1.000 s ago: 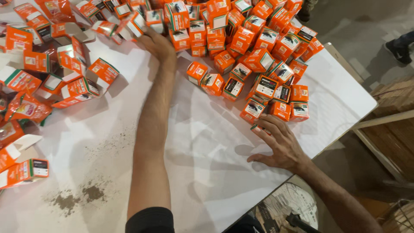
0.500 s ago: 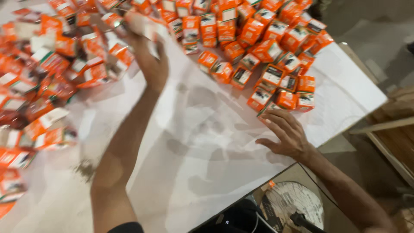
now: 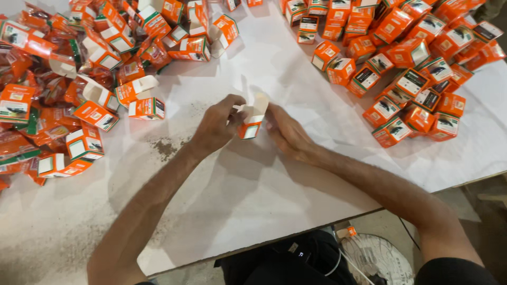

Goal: The person picks small orange product boxes from a pile on the table, opens an orange plastic pouch, inserts a box into it, and places the packed pouch onto a growing pile. They repeat this packing cycle continuously, occasionally gathering boxes closer to reach them.

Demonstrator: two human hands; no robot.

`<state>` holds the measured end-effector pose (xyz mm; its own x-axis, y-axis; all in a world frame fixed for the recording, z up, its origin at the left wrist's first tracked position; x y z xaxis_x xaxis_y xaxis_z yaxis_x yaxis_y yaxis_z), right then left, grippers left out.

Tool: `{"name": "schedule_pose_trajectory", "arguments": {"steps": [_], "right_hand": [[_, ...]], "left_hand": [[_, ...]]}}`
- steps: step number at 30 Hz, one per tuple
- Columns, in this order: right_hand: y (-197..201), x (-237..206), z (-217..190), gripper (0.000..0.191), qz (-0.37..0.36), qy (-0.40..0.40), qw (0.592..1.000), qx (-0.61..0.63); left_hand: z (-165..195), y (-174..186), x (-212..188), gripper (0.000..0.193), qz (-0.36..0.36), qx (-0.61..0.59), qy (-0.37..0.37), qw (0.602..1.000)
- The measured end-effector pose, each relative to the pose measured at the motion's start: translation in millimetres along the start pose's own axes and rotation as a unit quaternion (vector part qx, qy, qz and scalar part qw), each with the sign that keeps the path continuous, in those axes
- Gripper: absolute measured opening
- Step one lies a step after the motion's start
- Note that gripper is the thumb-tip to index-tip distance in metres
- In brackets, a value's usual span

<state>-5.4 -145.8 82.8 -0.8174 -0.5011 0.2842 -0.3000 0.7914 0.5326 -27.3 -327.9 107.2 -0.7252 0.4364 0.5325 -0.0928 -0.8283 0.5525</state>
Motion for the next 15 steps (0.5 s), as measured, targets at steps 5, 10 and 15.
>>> {"name": "schedule_pose_trajectory", "arguments": {"steps": [5,10,15], "right_hand": [[-30.6,20.8,-11.4,0.102,-0.062,-0.071,0.994,0.053],[-28.9,27.5,-3.9,0.081,-0.014,-0.172,0.985,0.021],[-30.2,26.6,-5.2,0.068,0.008,-0.049,0.999,-0.019]], "left_hand": [[-3.6,-20.7,-12.2,0.014,0.106,0.081,0.013,0.991],[-36.6,18.7,10.8,0.009,0.11,0.101,0.014,0.989],[-103.0,135.8,32.2,0.072,0.153,0.563,-0.008,0.812]]}}
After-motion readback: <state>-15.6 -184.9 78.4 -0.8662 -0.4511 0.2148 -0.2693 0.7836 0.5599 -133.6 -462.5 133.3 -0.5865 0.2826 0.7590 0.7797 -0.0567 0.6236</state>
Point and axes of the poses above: each hand's wrist, its own x-axis towards the middle knuckle, its own y-axis out of the back of the hand, z = x × y, the point moved 6 cm from there along x, towards the middle knuckle, and after that the axes turned 12 degrees about -y, right-handed, at the moved point
